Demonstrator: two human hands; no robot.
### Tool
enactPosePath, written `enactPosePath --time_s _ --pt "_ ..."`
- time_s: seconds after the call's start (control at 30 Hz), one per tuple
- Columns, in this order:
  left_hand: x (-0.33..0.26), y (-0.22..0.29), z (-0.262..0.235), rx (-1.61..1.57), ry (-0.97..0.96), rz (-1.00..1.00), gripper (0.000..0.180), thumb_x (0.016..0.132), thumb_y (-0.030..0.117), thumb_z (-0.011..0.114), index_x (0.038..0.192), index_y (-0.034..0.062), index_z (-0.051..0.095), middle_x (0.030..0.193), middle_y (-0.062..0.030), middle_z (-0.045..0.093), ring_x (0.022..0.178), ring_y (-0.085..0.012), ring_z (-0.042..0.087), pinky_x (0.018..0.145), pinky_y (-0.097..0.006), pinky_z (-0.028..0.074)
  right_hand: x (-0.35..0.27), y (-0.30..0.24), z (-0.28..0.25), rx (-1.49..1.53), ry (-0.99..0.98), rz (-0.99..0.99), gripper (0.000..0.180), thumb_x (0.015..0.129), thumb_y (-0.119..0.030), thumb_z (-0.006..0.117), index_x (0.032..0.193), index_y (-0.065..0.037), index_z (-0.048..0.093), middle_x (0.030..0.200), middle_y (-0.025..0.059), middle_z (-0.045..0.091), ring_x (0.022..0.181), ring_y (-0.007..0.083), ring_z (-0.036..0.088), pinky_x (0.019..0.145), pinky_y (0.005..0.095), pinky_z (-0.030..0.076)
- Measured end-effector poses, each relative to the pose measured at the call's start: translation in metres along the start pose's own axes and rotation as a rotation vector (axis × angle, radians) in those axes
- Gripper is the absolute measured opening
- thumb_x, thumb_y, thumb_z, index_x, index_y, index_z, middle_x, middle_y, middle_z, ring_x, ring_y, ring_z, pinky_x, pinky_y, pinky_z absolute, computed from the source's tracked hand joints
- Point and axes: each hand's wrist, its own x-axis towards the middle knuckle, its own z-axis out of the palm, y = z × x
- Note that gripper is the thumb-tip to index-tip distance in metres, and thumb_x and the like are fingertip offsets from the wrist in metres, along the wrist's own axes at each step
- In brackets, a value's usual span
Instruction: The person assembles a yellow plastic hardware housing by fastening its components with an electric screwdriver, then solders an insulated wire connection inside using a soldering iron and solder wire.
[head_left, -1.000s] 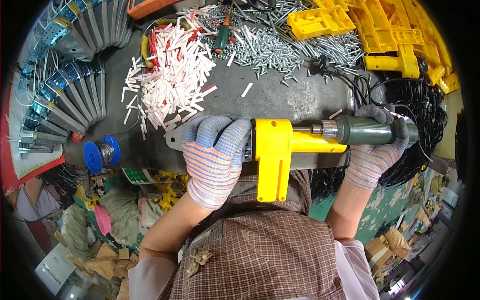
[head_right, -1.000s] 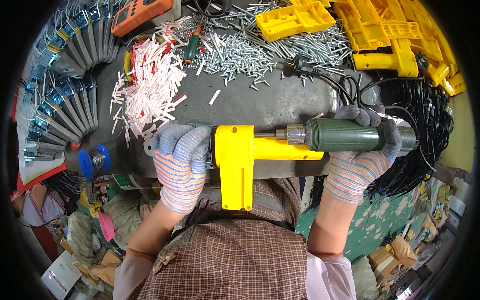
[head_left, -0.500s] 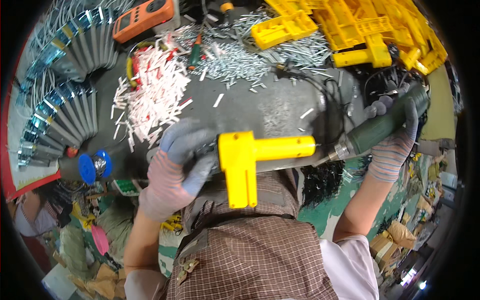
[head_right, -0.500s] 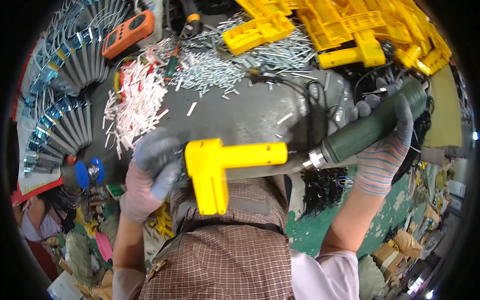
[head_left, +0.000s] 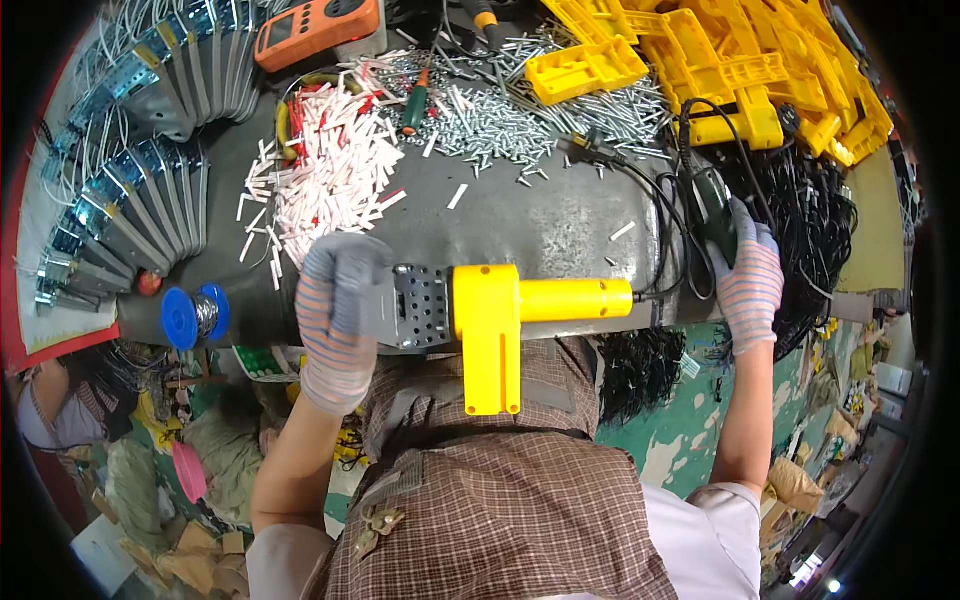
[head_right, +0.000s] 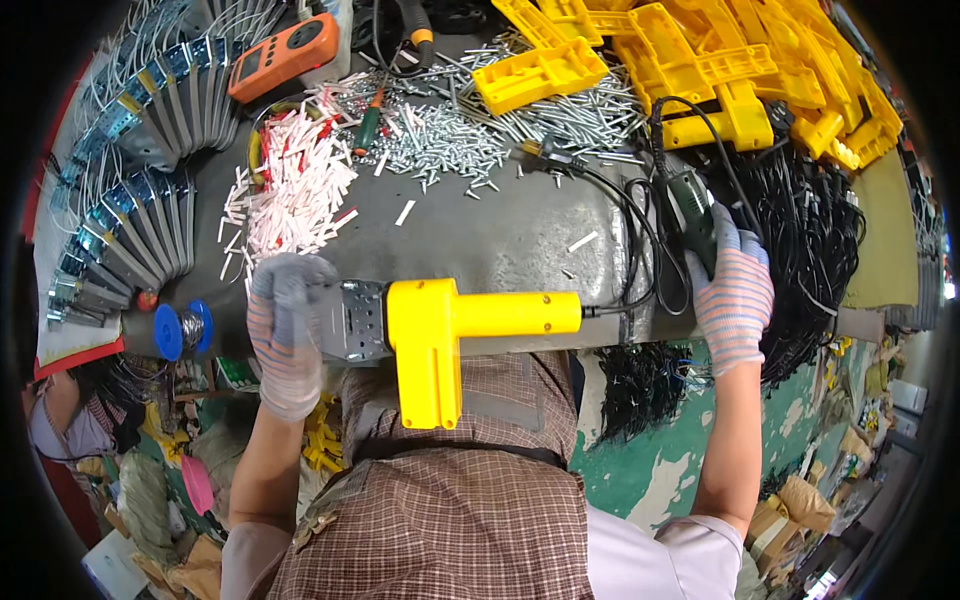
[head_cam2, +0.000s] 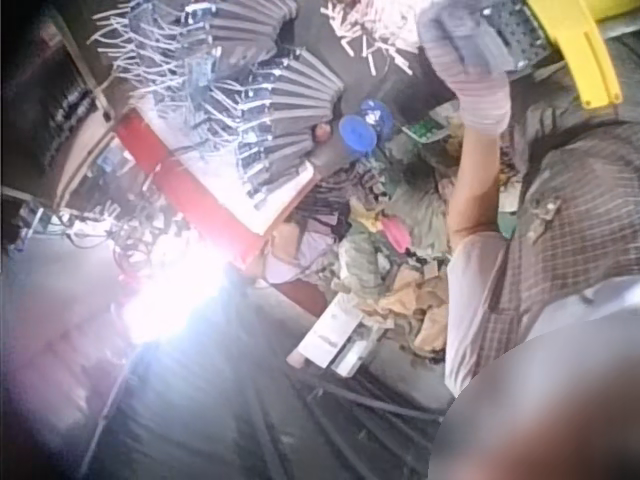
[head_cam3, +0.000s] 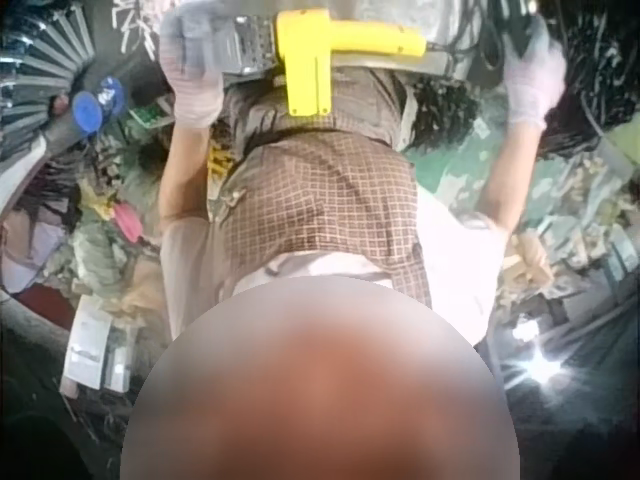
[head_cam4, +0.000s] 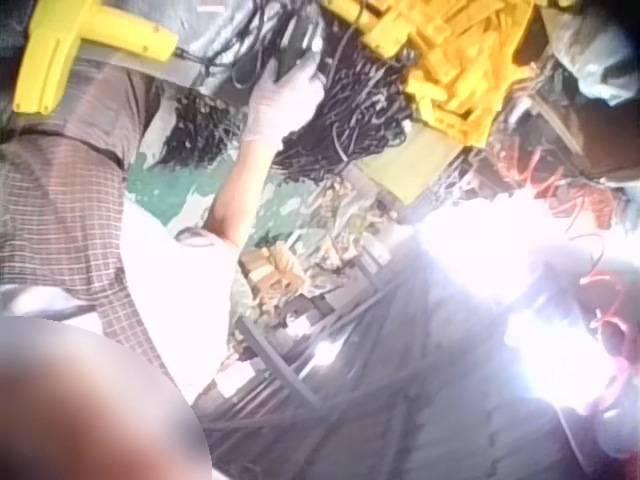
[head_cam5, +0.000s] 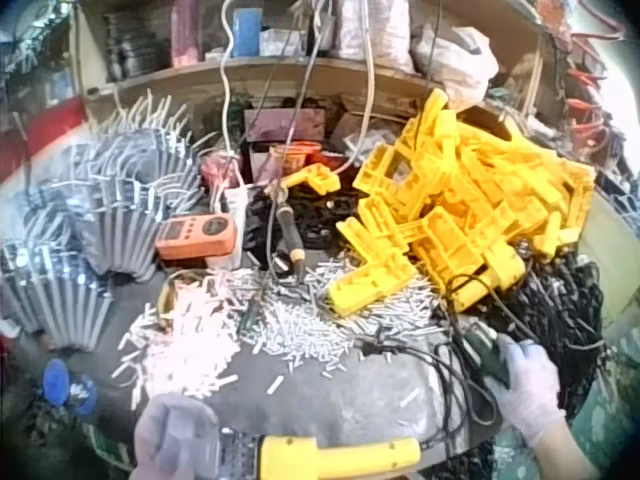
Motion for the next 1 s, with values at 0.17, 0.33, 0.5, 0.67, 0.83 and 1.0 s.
enactPosePath --time_s 0.17,0.33,0.5,0.67,0.83,1.0 --pt "0.002 0.029 -0.013 0.612 -0.626 0.408 0.066 0.072 0.042 0.074 0.126 0.0114 0.052 0.126 -0.0164 0.047 0.118 -0.0414 0.044 0.101 -0.050 0.036 0.007 -0.023 -0.026 0.670 -0.067 -0.240 0.036 0.079 0.001 0.059 0.114 -0.007 0.061 0.100 0.0170 0.060 0.091 0.0345 0.060 0.078 0.0375 0.049" --pt "-0.002 0.014 -0.015 0.908 -0.605 0.526 0.071 0.061 0.039 0.076 0.126 0.0214 0.055 0.121 -0.0122 0.049 0.109 -0.0346 0.048 0.095 -0.047 0.039 0.053 -0.061 -0.046 0.351 -0.150 -0.699 0.044 0.074 0.003 0.054 0.114 -0.014 0.064 0.102 0.0120 0.059 0.093 0.0332 0.058 0.083 0.0391 0.049" --pt "-0.010 0.017 -0.030 0.913 -0.491 0.695 0.064 0.055 0.029 0.075 0.117 0.0184 0.060 0.115 -0.0111 0.050 0.104 -0.0328 0.049 0.091 -0.046 0.041 0.094 -0.058 -0.014 -0.105 -0.106 -0.986 0.042 0.080 -0.010 0.053 0.119 -0.024 0.059 0.108 0.0067 0.057 0.100 0.0267 0.057 0.085 0.0404 0.048" --pt "-0.040 0.025 -0.054 0.686 -0.061 0.551 0.058 0.058 0.012 0.079 0.111 0.0126 0.055 0.113 -0.0141 0.050 0.099 -0.0358 0.053 0.085 -0.045 0.047 0.093 -0.061 -0.006 0.279 0.050 -0.881 0.036 0.074 -0.006 0.061 0.108 -0.016 0.062 0.110 0.0088 0.057 0.098 0.0301 0.058 0.082 0.0375 0.049" --pt "-0.087 0.001 -0.055 0.184 0.042 0.117 0.057 0.076 0.009 0.072 0.128 0.0078 0.047 0.117 -0.0128 0.052 0.106 -0.0292 0.055 0.087 -0.037 0.048 0.074 -0.119 -0.027 1.057 0.009 -0.731 0.030 0.075 0.002 0.066 0.104 -0.002 0.063 0.094 0.0084 0.065 0.088 0.0217 0.063 0.077 0.0314 0.050" --pt "-0.130 -0.028 -0.037 -0.085 0.007 -0.251 0.041 0.094 0.015 0.056 0.130 -0.0004 0.046 0.118 -0.0089 0.057 0.109 -0.0146 0.052 0.097 -0.029 0.039 0.111 -0.257 -0.086 1.717 -0.248 -0.503 0.020 0.089 -0.010 0.062 0.104 0.002 0.060 0.084 0.0051 0.066 0.073 0.0116 0.060 0.069 0.0289 0.050"
